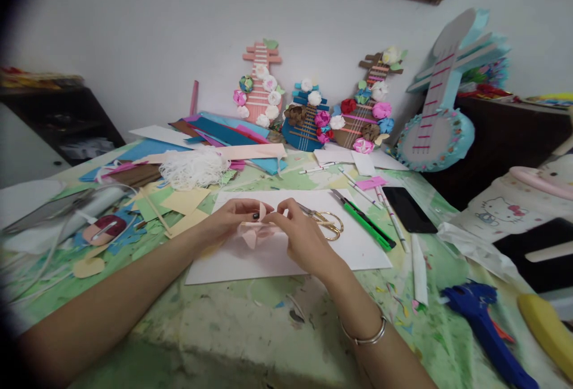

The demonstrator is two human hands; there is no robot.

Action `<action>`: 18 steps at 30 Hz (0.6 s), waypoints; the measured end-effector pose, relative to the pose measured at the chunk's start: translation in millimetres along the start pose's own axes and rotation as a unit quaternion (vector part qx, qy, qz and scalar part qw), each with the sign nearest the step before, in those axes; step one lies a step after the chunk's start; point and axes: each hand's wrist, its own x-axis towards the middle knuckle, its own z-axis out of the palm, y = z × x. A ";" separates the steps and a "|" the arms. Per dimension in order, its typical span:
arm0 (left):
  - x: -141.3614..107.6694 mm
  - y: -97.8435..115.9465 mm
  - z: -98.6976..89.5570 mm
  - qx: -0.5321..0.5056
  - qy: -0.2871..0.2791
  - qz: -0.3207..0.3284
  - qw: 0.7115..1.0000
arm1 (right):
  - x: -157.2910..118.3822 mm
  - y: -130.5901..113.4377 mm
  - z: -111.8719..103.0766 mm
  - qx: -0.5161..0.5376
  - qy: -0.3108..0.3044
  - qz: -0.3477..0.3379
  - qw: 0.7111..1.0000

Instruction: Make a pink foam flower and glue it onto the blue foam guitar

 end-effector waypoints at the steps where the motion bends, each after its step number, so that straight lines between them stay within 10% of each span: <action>1: -0.9 0.7 1.0 -0.018 -0.019 -0.017 1.000 | 0.1 -1.1 -0.7 0.009 -0.001 0.001 1.000; 18: 2.9 -4.4 4.3 -0.047 0.034 0.021 0.998 | 0.3 -4.7 -1.5 0.024 0.001 -0.007 1.000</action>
